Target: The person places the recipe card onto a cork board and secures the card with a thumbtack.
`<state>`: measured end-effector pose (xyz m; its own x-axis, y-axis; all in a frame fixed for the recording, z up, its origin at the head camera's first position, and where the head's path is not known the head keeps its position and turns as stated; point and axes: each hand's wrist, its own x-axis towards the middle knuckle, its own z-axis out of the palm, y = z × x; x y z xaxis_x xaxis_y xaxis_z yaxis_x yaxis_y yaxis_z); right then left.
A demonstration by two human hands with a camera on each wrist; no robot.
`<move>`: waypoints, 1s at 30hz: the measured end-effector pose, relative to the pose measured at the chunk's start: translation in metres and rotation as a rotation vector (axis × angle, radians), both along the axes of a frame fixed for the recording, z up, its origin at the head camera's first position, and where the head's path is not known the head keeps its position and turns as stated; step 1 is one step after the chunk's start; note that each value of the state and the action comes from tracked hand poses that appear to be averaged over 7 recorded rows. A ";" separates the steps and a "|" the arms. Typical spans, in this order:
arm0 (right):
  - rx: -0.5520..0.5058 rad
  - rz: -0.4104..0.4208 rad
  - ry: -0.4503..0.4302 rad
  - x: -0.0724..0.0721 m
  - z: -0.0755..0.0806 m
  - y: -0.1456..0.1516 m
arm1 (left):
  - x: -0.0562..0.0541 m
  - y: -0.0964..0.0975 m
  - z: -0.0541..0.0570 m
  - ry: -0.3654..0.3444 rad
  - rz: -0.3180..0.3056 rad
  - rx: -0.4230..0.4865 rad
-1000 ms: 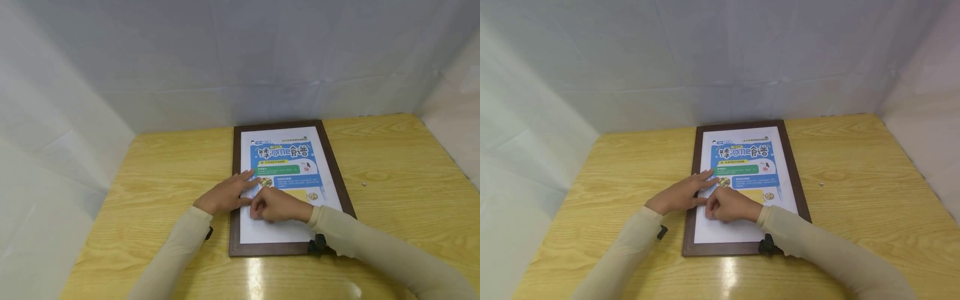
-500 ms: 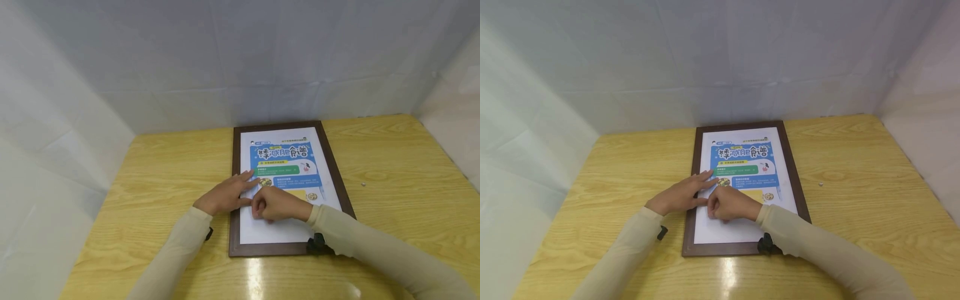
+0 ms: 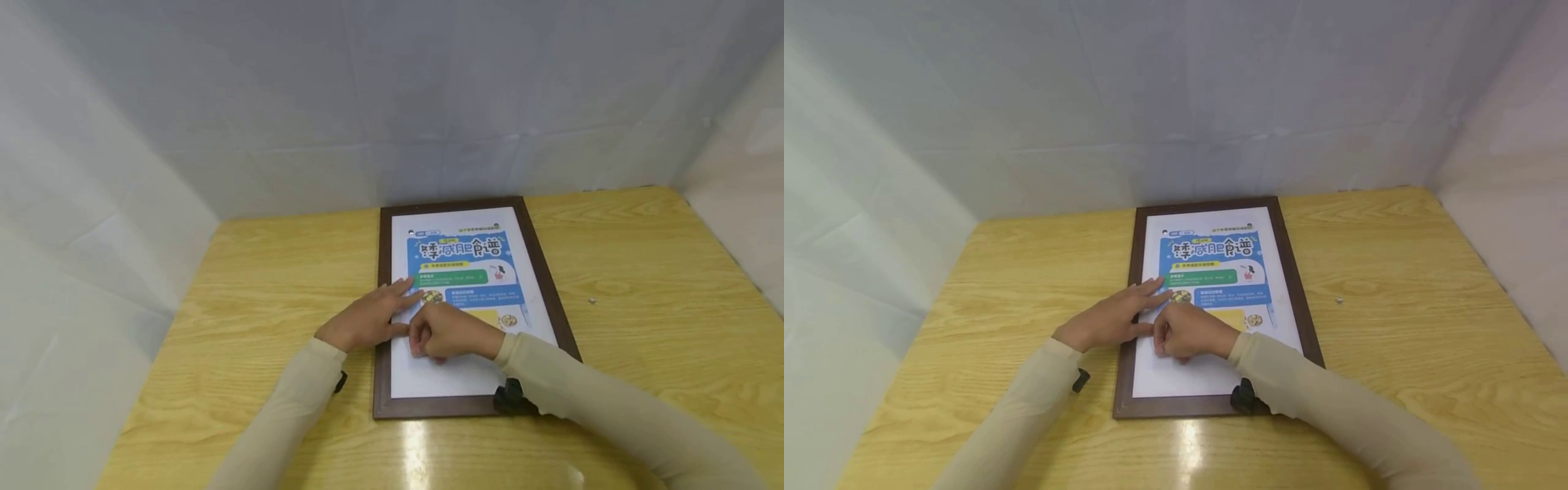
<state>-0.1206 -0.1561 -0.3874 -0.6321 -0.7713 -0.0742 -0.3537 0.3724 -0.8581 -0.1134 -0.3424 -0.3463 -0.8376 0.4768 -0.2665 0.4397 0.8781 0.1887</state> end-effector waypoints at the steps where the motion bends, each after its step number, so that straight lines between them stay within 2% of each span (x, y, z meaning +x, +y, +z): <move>1: 0.000 0.001 0.003 0.000 0.000 0.000 | 0.000 0.000 0.000 -0.001 0.000 -0.001; 9: 0.001 0.013 -0.010 0.001 0.001 -0.001 | 0.001 -0.001 -0.001 -0.005 -0.003 -0.002; 18: 0.015 0.023 0.063 -0.003 0.001 -0.001 | 0.000 0.000 -0.001 -0.012 0.001 0.014; 27: 0.211 -0.085 0.153 -0.004 0.003 -0.003 | -0.001 0.001 0.000 -0.012 0.004 0.015; 30: 0.252 -0.097 0.182 -0.003 0.003 -0.003 | -0.001 0.001 0.000 -0.007 -0.003 0.016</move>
<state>-0.1241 -0.1589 -0.3843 -0.7220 -0.6788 -0.1341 -0.4454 0.6043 -0.6606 -0.1149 -0.3412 -0.3462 -0.8343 0.4834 -0.2651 0.4409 0.8737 0.2055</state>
